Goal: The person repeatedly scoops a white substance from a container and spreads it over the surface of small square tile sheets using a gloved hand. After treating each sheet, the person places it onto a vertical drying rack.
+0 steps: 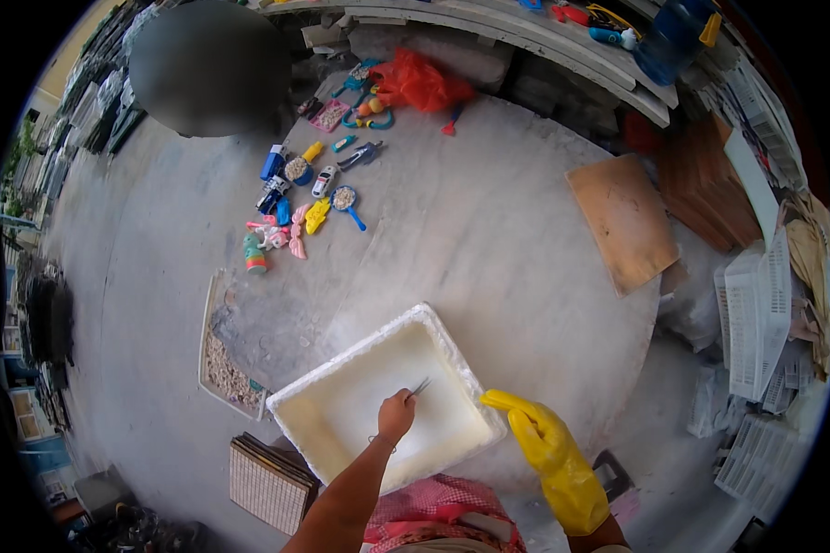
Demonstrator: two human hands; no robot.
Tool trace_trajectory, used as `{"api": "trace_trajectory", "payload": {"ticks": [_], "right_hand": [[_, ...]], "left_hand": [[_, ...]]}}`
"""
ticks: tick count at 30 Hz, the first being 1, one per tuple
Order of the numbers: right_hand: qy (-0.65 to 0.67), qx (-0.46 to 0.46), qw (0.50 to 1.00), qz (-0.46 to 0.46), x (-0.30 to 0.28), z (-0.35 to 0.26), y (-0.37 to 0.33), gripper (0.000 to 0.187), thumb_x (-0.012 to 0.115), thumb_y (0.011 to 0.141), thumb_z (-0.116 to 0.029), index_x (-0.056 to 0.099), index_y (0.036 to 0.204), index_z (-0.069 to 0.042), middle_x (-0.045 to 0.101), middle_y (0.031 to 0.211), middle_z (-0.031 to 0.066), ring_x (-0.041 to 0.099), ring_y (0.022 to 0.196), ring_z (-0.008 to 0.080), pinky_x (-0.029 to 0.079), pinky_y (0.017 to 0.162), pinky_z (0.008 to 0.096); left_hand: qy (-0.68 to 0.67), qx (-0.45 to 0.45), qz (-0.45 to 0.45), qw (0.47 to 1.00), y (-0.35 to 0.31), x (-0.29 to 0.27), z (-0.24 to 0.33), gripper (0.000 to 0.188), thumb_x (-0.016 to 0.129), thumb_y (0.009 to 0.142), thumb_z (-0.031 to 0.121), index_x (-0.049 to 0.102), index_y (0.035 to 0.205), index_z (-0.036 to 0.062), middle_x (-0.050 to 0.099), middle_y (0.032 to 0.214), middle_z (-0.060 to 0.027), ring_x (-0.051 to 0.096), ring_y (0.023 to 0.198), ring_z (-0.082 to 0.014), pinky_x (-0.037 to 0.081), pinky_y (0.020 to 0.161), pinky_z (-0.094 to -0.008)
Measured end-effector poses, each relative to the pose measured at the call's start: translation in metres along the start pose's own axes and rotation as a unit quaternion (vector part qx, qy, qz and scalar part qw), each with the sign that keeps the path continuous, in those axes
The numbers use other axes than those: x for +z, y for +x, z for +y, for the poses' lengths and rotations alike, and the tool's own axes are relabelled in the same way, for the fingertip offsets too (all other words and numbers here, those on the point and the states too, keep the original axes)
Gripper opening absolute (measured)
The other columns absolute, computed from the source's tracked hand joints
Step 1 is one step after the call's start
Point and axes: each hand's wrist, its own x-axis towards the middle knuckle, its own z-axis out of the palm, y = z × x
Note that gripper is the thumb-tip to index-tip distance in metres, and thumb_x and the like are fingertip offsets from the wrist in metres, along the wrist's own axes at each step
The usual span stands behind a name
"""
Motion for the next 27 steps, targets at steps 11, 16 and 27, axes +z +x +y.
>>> {"api": "trace_trajectory", "payload": {"ticks": [11, 16, 27], "right_hand": [[0.004, 0.020, 1.000, -0.011, -0.001, -0.008, 0.023, 0.037, 0.050, 0.090, -0.012, 0.046, 0.122, 0.006, 0.054, 0.117, 0.0175, 0.052, 0.109, 0.0234, 0.038, 0.096, 0.0329], [0.005, 0.029, 0.999, -0.015, 0.010, -0.007, 0.023, 0.038, 0.051, 0.089, -0.012, 0.045, 0.122, 0.006, 0.053, 0.118, 0.0174, 0.051, 0.110, 0.0233, 0.037, 0.097, 0.0328], [-0.005, 0.045, 0.998, -0.033, 0.030, -0.004, 0.020, 0.042, 0.054, 0.087, -0.012, 0.044, 0.124, 0.005, 0.052, 0.121, 0.0173, 0.050, 0.112, 0.0230, 0.036, 0.098, 0.0326]], "left_hand": [[-0.076, 0.053, -0.014, 0.996, 0.001, -0.018, -0.007, 0.015, 0.056, 0.082, 0.021, 0.061, 0.086, 0.0075, 0.061, 0.073, -0.0177, 0.058, 0.068, -0.0381, 0.046, 0.060, -0.0443], [-0.105, 0.071, -0.025, 0.992, -0.007, -0.022, -0.012, 0.014, 0.056, 0.083, 0.020, 0.061, 0.085, 0.0066, 0.061, 0.073, -0.0172, 0.058, 0.068, -0.0376, 0.046, 0.060, -0.0437], [-0.042, -0.016, 0.116, 0.992, 0.011, -0.015, 0.001, 0.013, 0.053, 0.084, 0.018, 0.058, 0.085, 0.0064, 0.060, 0.070, -0.0185, 0.058, 0.065, -0.0377, 0.046, 0.056, -0.0452]]}}
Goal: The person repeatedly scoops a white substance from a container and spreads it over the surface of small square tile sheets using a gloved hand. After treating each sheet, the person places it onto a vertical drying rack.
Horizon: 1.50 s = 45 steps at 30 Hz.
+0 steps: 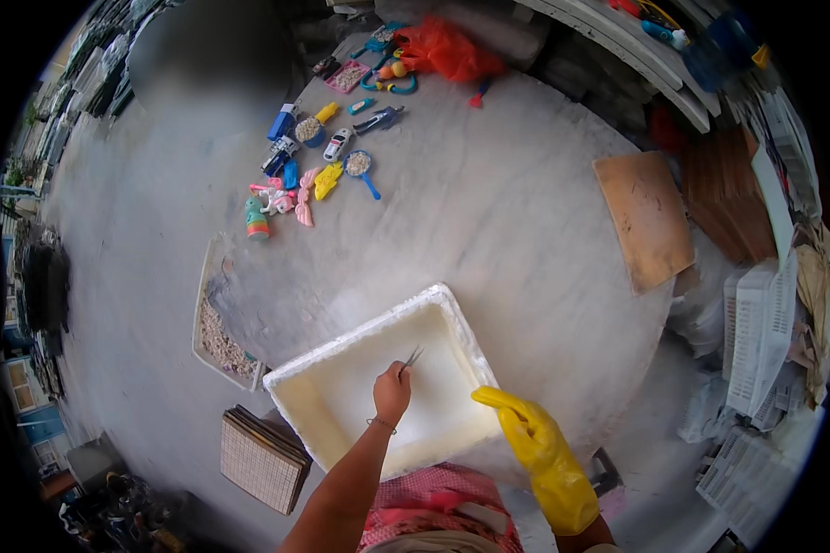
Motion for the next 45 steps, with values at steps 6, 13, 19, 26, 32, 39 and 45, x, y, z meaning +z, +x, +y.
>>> {"api": "trace_trajectory", "payload": {"ticks": [6, 13, 19, 26, 32, 39, 45], "right_hand": [[-0.005, 0.007, 1.000, -0.001, 0.003, 0.001, -0.003, 0.044, 0.056, 0.086, -0.012, 0.043, 0.125, 0.005, 0.051, 0.122, 0.0173, 0.049, 0.114, 0.0229, 0.035, 0.098, 0.0325], [-0.010, 0.012, 1.000, -0.002, 0.008, 0.002, -0.003, 0.047, 0.058, 0.085, -0.011, 0.043, 0.126, 0.004, 0.050, 0.124, 0.0172, 0.048, 0.115, 0.0227, 0.035, 0.099, 0.0324], [-0.030, 0.028, 0.999, 0.013, 0.018, 0.005, 0.010, 0.049, 0.060, 0.084, -0.011, 0.042, 0.127, 0.004, 0.049, 0.125, 0.0171, 0.047, 0.116, 0.0226, 0.034, 0.099, 0.0323], [-0.247, 0.033, 0.968, -0.024, 0.051, 0.051, 0.041, 0.054, 0.064, 0.081, -0.015, 0.041, 0.128, 0.003, 0.048, 0.126, 0.0180, 0.047, 0.117, 0.0250, 0.035, 0.098, 0.0333], [0.132, 0.362, 0.921, -0.056, 0.071, 0.124, 0.102, 0.056, 0.061, 0.083, -0.028, 0.042, 0.129, -0.005, 0.051, 0.122, 0.0178, 0.052, 0.107, 0.0296, 0.042, 0.089, 0.0334], [-0.152, 0.123, 0.978, -0.068, 0.090, 0.159, 0.087, 0.042, 0.058, 0.085, -0.019, 0.049, 0.122, -0.001, 0.056, 0.114, 0.0144, 0.056, 0.100, 0.0224, 0.046, 0.085, 0.0305], [-0.120, 0.072, 0.983, -0.123, 0.152, 0.110, 0.040, 0.035, 0.052, 0.088, -0.016, 0.053, 0.118, 0.002, 0.060, 0.111, 0.0112, 0.058, 0.096, 0.0194, 0.047, 0.084, 0.0295]], "left_hand": [[-0.027, 0.006, -0.014, 1.000, 0.004, 0.002, -0.007, 0.012, 0.053, 0.084, 0.018, 0.058, 0.083, 0.0064, 0.058, 0.065, -0.0186, 0.057, 0.063, -0.0383, 0.045, 0.055, -0.0455], [-0.070, 0.021, -0.018, 0.997, -0.002, -0.012, -0.007, 0.012, 0.054, 0.084, 0.018, 0.059, 0.083, 0.0066, 0.058, 0.065, -0.0183, 0.056, 0.061, -0.0382, 0.044, 0.055, -0.0449], [-0.119, 0.054, -0.021, 0.991, -0.016, -0.028, -0.013, 0.012, 0.055, 0.085, 0.015, 0.059, 0.084, 0.0035, 0.054, 0.063, -0.0164, 0.053, 0.054, -0.0310, 0.042, 0.052, -0.0366], [-0.151, 0.046, -0.041, 0.987, -0.045, -0.063, -0.024, 0.013, 0.056, 0.085, 0.017, 0.059, 0.085, 0.0043, 0.056, 0.066, -0.0149, 0.055, 0.055, -0.0291, 0.044, 0.053, -0.0354], [-0.129, 0.109, -0.011, 0.985, -0.058, -0.087, -0.030, 0.014, 0.056, 0.085, 0.018, 0.057, 0.085, 0.0039, 0.056, 0.066, -0.0157, 0.055, 0.056, -0.0311, 0.044, 0.053, -0.0364], [-0.242, -0.039, 0.024, 0.969, -0.136, -0.146, -0.082, 0.016, 0.052, 0.087, 0.017, 0.055, 0.082, 0.0025, 0.049, 0.055, -0.0088, 0.049, 0.050, -0.0179, 0.040, 0.050, -0.0306], [-0.271, -0.112, 0.101, 0.951, -0.265, -0.179, -0.211, 0.016, 0.051, 0.086, 0.014, 0.055, 0.079, 0.0003, 0.050, 0.056, -0.0063, 0.048, 0.052, -0.0120, 0.040, 0.051, -0.0287]]}}
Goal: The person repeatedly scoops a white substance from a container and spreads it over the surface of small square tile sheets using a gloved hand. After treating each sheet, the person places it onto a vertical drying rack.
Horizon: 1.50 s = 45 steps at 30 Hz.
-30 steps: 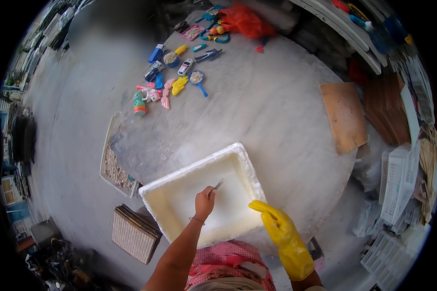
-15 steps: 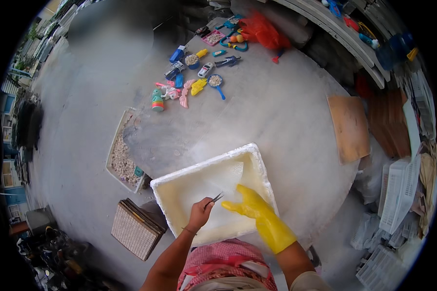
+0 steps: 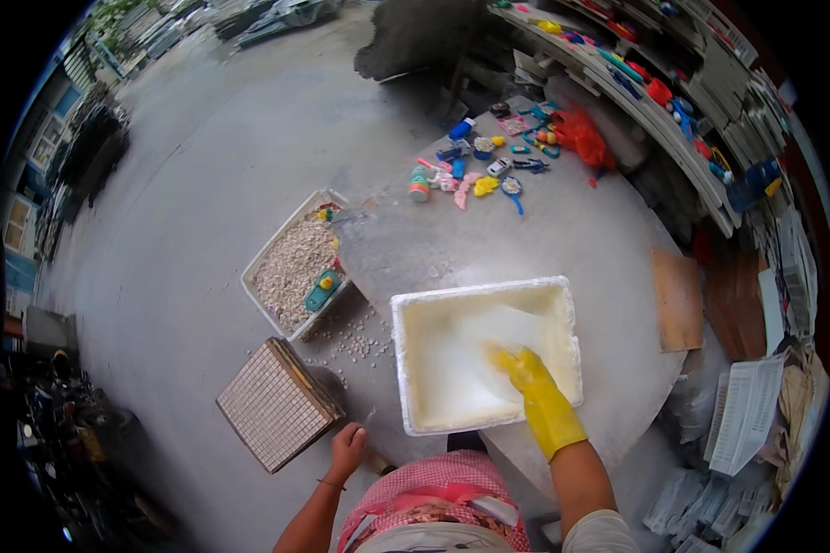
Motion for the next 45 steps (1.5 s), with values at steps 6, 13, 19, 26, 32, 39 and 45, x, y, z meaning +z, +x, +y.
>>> {"api": "trace_trajectory", "payload": {"ticks": [6, 13, 19, 26, 32, 39, 45], "right_hand": [[-0.096, 0.013, 0.995, -0.014, 0.075, -0.130, -0.074, 0.033, 0.055, 0.087, -0.009, 0.053, 0.117, 0.002, 0.060, 0.109, 0.0105, 0.060, 0.094, 0.0204, 0.049, 0.083, 0.0305], [-0.376, -0.061, 0.924, -0.039, 0.258, -0.195, -0.132, 0.028, 0.052, 0.083, 0.000, 0.061, 0.108, -0.006, 0.063, 0.101, 0.0052, 0.059, 0.084, 0.0150, 0.045, 0.071, 0.0221], [-0.563, -0.218, 0.778, -0.175, 0.406, -0.213, -0.176, 0.030, 0.052, 0.085, -0.004, 0.061, 0.112, -0.010, 0.063, 0.102, 0.0079, 0.058, 0.090, 0.0186, 0.044, 0.077, 0.0245], [-0.469, -0.116, 0.853, -0.197, 0.497, -0.206, -0.142, 0.029, 0.050, 0.086, -0.005, 0.061, 0.113, -0.011, 0.062, 0.101, 0.0056, 0.058, 0.090, 0.0148, 0.043, 0.079, 0.0222], [-0.291, -0.035, 0.920, -0.261, 0.519, -0.193, -0.087, 0.037, 0.045, 0.081, -0.002, 0.060, 0.114, -0.008, 0.060, 0.106, 0.0090, 0.059, 0.090, 0.0180, 0.046, 0.079, 0.0281], [-0.164, 0.021, 0.918, -0.360, 0.496, -0.090, 0.030, 0.032, 0.053, 0.088, -0.014, 0.057, 0.116, 0.000, 0.059, 0.110, 0.0119, 0.062, 0.088, 0.0195, 0.048, 0.079, 0.0272], [-0.051, 0.129, 0.934, -0.330, 0.511, 0.021, 0.058, 0.035, 0.050, 0.085, -0.010, 0.054, 0.116, 0.005, 0.055, 0.116, 0.0166, 0.058, 0.101, 0.0262, 0.046, 0.089, 0.0323]], "left_hand": [[-0.073, -0.067, 0.101, 0.990, -0.090, -0.111, -0.097, 0.018, 0.050, 0.085, 0.015, 0.056, 0.076, 0.0008, 0.052, 0.057, -0.0053, 0.050, 0.052, -0.0123, 0.040, 0.051, -0.0280], [-0.155, -0.103, 0.230, 0.955, -0.179, -0.168, -0.211, 0.020, 0.050, 0.085, 0.018, 0.058, 0.074, 0.0024, 0.054, 0.055, -0.0042, 0.051, 0.052, -0.0124, 0.041, 0.051, -0.0280], [-0.206, -0.137, 0.302, 0.921, -0.232, -0.162, -0.254, 0.022, 0.049, 0.083, 0.019, 0.059, 0.072, 0.0026, 0.054, 0.054, -0.0048, 0.052, 0.051, -0.0135, 0.041, 0.051, -0.0287], [-0.254, -0.194, 0.368, 0.873, -0.279, -0.140, -0.268, 0.022, 0.050, 0.081, 0.019, 0.058, 0.070, 0.0026, 0.054, 0.053, -0.0044, 0.051, 0.050, -0.0134, 0.041, 0.050, -0.0289], [-0.313, -0.260, 0.400, 0.821, -0.284, -0.119, -0.269, 0.020, 0.050, 0.082, 0.018, 0.059, 0.071, 0.0038, 0.053, 0.054, -0.0028, 0.050, 0.051, -0.0107, 0.040, 0.049, -0.0267], [-0.406, -0.269, 0.409, 0.772, -0.242, -0.093, -0.266, 0.021, 0.049, 0.087, 0.018, 0.059, 0.075, 0.0038, 0.049, 0.055, 0.0020, 0.043, 0.050, -0.0069, 0.035, 0.047, -0.0233], [-0.450, -0.302, 0.343, 0.767, -0.209, -0.114, -0.230, 0.021, 0.047, 0.090, 0.019, 0.057, 0.079, 0.0044, 0.049, 0.057, 0.0028, 0.042, 0.050, -0.0052, 0.033, 0.046, -0.0213]]}}
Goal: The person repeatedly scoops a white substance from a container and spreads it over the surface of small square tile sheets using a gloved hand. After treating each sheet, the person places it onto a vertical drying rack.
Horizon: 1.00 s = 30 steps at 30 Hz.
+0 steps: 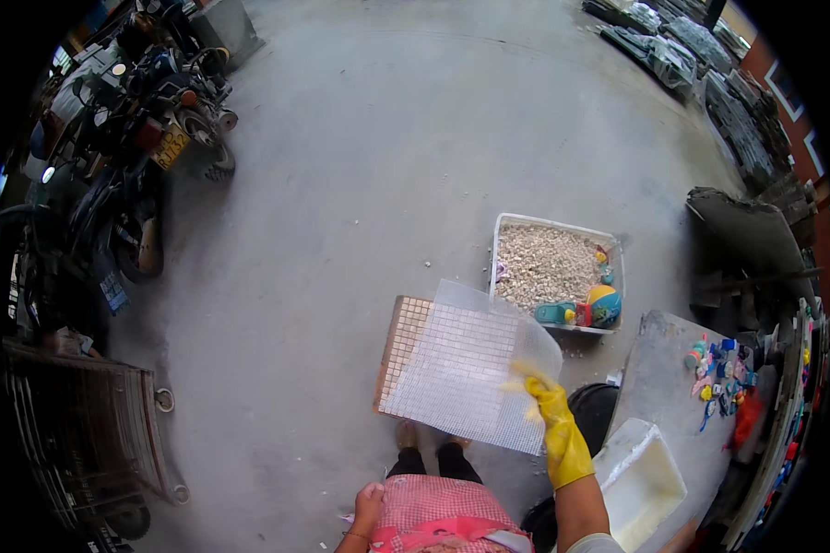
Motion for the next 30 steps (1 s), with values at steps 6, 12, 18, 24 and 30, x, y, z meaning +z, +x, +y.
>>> {"api": "trace_trajectory", "payload": {"ticks": [6, 12, 18, 24, 30], "right_hand": [[0.099, 0.069, 0.992, -0.030, 0.026, 0.044, 0.042, 0.042, 0.058, 0.081, -0.014, 0.052, 0.117, 0.007, 0.052, 0.119, 0.0189, 0.057, 0.104, 0.0277, 0.049, 0.087, 0.0326], [0.109, 0.085, 0.990, -0.024, 0.018, 0.085, 0.077, 0.043, 0.060, 0.080, -0.015, 0.053, 0.115, 0.008, 0.051, 0.120, 0.0204, 0.056, 0.104, 0.0299, 0.049, 0.088, 0.0348], [0.122, 0.108, 0.987, -0.006, 0.018, 0.091, 0.085, 0.040, 0.058, 0.081, -0.013, 0.053, 0.115, 0.008, 0.052, 0.120, 0.0207, 0.058, 0.102, 0.0291, 0.050, 0.086, 0.0341], [0.085, 0.108, 0.991, 0.011, 0.059, 0.058, 0.078, 0.039, 0.056, 0.083, -0.013, 0.053, 0.116, 0.007, 0.052, 0.119, 0.0211, 0.059, 0.101, 0.0281, 0.050, 0.086, 0.0335], [0.076, 0.088, 0.993, 0.000, 0.020, 0.082, 0.091, 0.039, 0.061, 0.081, -0.021, 0.058, 0.111, 0.004, 0.055, 0.115, 0.0192, 0.061, 0.095, 0.0245, 0.053, 0.077, 0.0263]], "left_hand": [[0.063, 0.015, -0.002, 0.998, 0.027, -0.012, -0.013, 0.021, 0.047, 0.090, 0.018, 0.056, 0.078, 0.0043, 0.048, 0.057, 0.0029, 0.041, 0.051, -0.0050, 0.033, 0.047, -0.0212], [0.046, -0.053, -0.003, 0.998, 0.037, -0.025, -0.015, 0.022, 0.046, 0.090, 0.018, 0.055, 0.076, 0.0033, 0.050, 0.063, 0.0013, 0.043, 0.058, -0.0070, 0.035, 0.054, -0.0215], [0.031, -0.062, -0.016, 0.997, 0.043, -0.027, -0.010, 0.021, 0.046, 0.092, 0.018, 0.055, 0.079, 0.0043, 0.048, 0.061, 0.0032, 0.038, 0.052, -0.0041, 0.030, 0.047, -0.0199], [0.012, -0.096, -0.030, 0.995, 0.048, -0.029, -0.006, 0.020, 0.047, 0.092, 0.018, 0.054, 0.078, 0.0057, 0.047, 0.061, 0.0044, 0.038, 0.052, -0.0032, 0.029, 0.047, -0.0185], [0.009, -0.085, -0.037, 0.996, 0.056, -0.026, -0.008, 0.020, 0.046, 0.092, 0.017, 0.054, 0.077, 0.0062, 0.047, 0.061, 0.0044, 0.038, 0.052, -0.0033, 0.030, 0.047, -0.0188]]}}
